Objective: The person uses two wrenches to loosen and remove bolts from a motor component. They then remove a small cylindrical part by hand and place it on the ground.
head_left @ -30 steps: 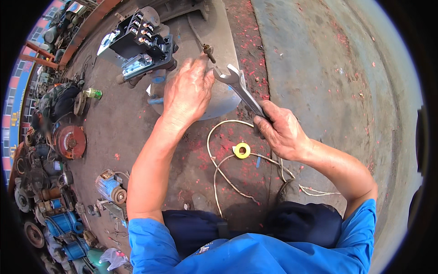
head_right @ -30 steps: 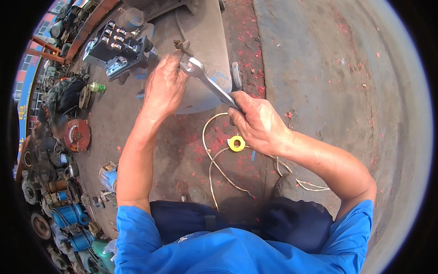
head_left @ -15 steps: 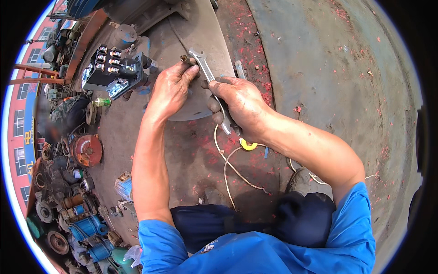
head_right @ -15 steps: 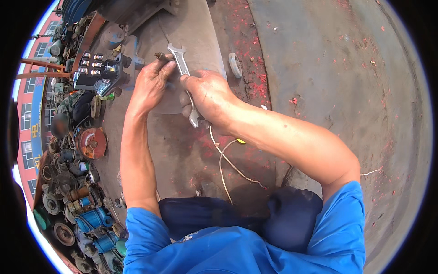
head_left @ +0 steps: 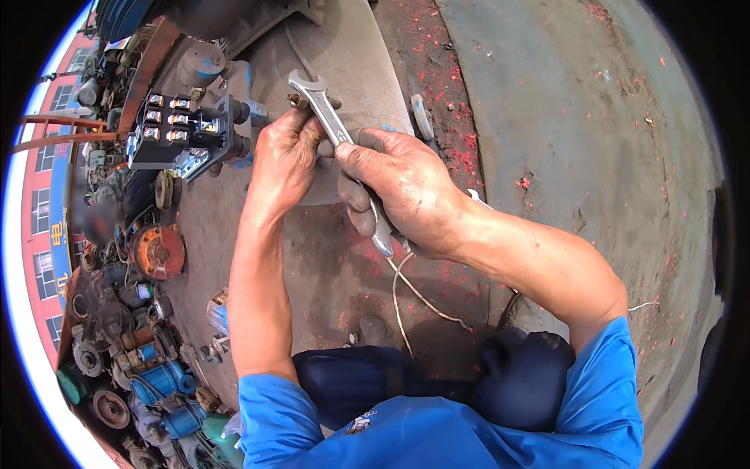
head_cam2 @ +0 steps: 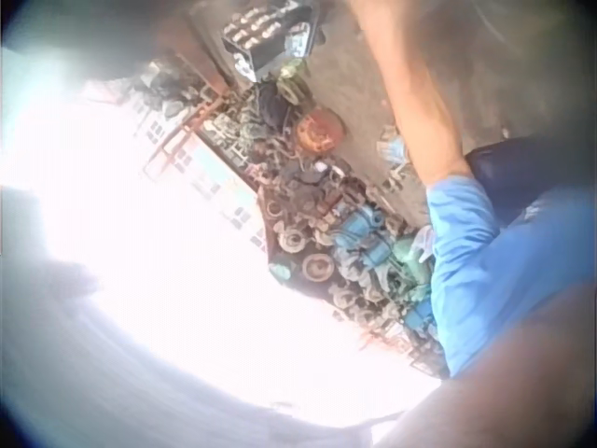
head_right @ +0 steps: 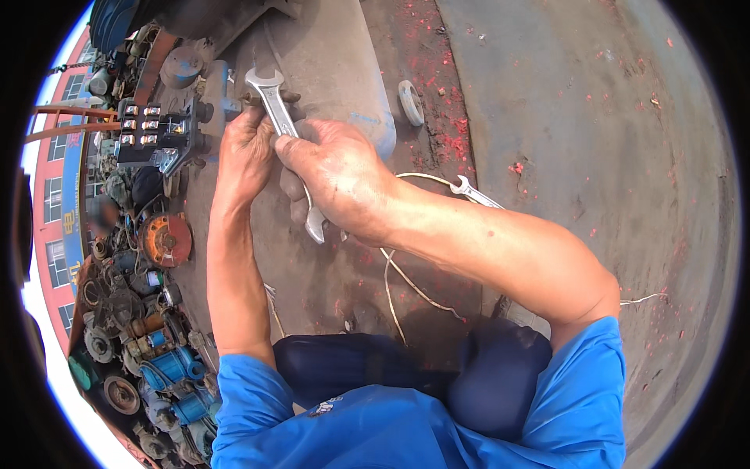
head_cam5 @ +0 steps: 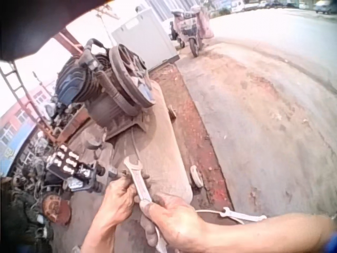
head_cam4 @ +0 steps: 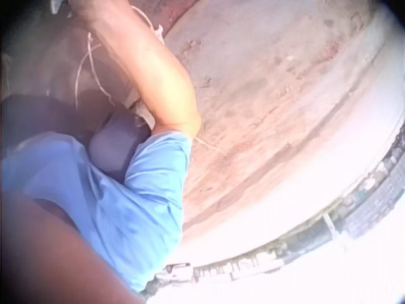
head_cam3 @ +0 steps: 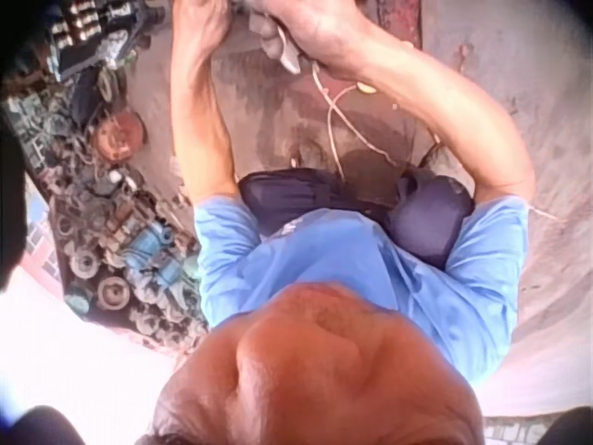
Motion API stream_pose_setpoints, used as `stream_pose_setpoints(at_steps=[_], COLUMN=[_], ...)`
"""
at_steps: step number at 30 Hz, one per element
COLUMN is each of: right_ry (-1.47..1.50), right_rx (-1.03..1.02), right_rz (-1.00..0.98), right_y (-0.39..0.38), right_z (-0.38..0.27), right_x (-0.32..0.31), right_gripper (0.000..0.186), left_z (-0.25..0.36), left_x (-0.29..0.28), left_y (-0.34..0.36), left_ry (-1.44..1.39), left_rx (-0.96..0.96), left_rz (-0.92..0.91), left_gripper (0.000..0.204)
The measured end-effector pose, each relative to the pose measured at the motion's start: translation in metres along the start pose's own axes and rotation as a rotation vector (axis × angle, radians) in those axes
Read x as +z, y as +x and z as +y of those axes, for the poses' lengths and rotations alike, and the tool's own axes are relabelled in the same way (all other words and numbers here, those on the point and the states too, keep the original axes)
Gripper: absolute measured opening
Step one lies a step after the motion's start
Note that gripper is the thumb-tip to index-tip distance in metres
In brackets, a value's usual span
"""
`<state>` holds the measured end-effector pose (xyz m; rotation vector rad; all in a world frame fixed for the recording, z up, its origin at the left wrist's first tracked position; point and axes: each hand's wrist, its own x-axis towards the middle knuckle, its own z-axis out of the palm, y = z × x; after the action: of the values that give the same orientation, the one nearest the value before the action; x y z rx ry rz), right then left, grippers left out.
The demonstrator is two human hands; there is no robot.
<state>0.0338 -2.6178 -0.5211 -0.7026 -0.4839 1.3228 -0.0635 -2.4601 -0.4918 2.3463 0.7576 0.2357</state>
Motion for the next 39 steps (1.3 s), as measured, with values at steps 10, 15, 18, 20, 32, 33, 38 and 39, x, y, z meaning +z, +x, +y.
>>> stream_pose_setpoints(at_steps=[10,15,18,20,32,33,38,39], right_ry=[-1.003,-1.318,-1.322,-1.303,-1.151,-1.133,-1.048,-1.131], right_rx=[-0.347,-0.422,-0.103,0.074,0.061,0.095,-0.270,-0.161], right_rz=[0.230,0.108,0.124,0.204,0.469,0.491,0.429,0.422], right_y=[-0.031,-0.030,-0.029,-0.028,-0.044,-0.044,-0.057,-0.060], right_z=[0.032,0.013,-0.013,-0.029,-0.008,-0.007,-0.005,-0.007], right_x=[-0.056,-0.037,-0.014,0.001,-0.011,-0.010,0.026,0.029], right_gripper=[0.025,0.025,0.021,0.022,0.029,0.030,0.026,0.026], left_z=[-0.007,-0.015,-0.016,-0.020,0.009,0.005,0.029,0.030], left_x=[-0.022,-0.025,-0.029,-0.025,0.015,0.031,0.065,0.072], left_y=[0.001,0.007,0.011,0.002,-0.032,-0.035,-0.063,-0.060], left_ry=[-0.214,0.010,0.090,0.038,0.304,0.232,-1.210,-1.508], left_rx=[0.036,0.052,0.015,0.102,0.124,0.157,-0.012,-0.108], left_rz=[-0.228,-0.312,-0.413,-0.236,0.443,0.691,0.635,0.562], left_gripper=[0.045,0.050,0.055,0.055,0.028,0.028,0.041,0.044])
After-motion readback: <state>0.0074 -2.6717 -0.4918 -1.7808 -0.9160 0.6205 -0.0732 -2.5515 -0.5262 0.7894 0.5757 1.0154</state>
